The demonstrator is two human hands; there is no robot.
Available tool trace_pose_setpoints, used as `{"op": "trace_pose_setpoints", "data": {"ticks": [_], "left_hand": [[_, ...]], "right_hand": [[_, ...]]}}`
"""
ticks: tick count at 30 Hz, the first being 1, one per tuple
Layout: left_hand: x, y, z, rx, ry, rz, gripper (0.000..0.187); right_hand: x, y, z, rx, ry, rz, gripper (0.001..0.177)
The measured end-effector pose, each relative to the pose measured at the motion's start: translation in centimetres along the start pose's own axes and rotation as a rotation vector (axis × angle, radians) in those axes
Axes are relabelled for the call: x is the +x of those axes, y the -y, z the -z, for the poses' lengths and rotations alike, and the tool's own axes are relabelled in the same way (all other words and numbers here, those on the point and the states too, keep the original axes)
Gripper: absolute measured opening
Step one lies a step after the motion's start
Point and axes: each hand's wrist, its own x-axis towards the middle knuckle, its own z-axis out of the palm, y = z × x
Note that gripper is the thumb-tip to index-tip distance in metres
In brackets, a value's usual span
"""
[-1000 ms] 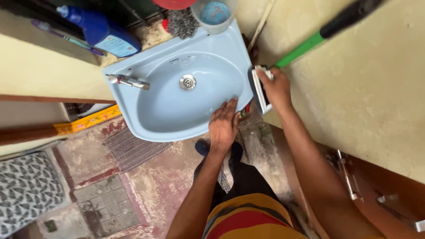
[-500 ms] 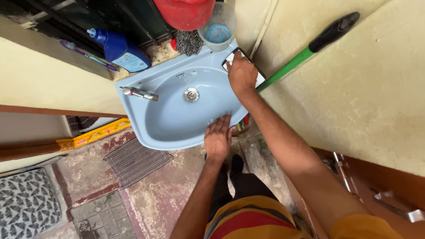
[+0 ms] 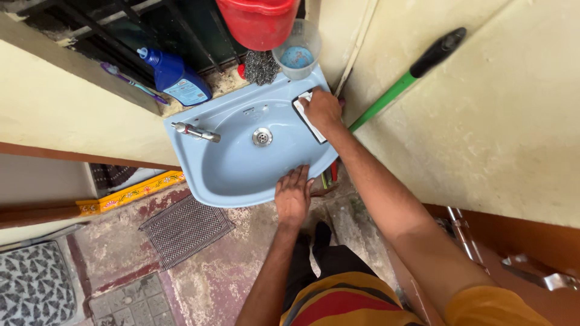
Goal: The person wipes a rectangular item with a sponge over a sink and then rinses the sponge using water from a red cup.
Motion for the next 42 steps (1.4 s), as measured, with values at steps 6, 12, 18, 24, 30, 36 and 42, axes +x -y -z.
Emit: {"op": "trace_pose_setpoints", "data": {"ticks": [6,12,18,24,30,36,42], "left_hand": [[-1.2,0.7,0.5,0.093,0.035,0.048,0.045],[-2.9,1.9,1.6,0.107,-0.006,0.084,0.042],[-4.9,3.4,4.0,0.177,0.013,0.186,0.046],[-6.7,5.1,5.8,0.263,0.021,0.224,0.050],[-7.6,8.7,7.0,0.447,0.108,0.326,0.057],[-7.2,11.7,9.6,0.373,0.097,0.463,0.060],[-6.4,12.6,9.7,0.087,-0.001,0.498,0.080]], "right_hand": [[0.9,0.0,-0.2,0.029,-0.015,-0.060,0.048],[-0.2,0.7,-2.0,-0.015,-0.086,0.068,0.042],[-6.0,-1.6,-0.5,-0.072,-0.004,0.071,0.042],[-1.7,0.8,-1.5,-0.029,-0.161,0.078,0.040],[-2.6,0.1,-0.8,-0.050,-0.102,0.095,0.039],[-13.2,-1.7,2.2,-0.241,0.112,0.094,0.042],[-16.6,3.1,0.0,-0.227,0.272,0.250,0.045]]}}
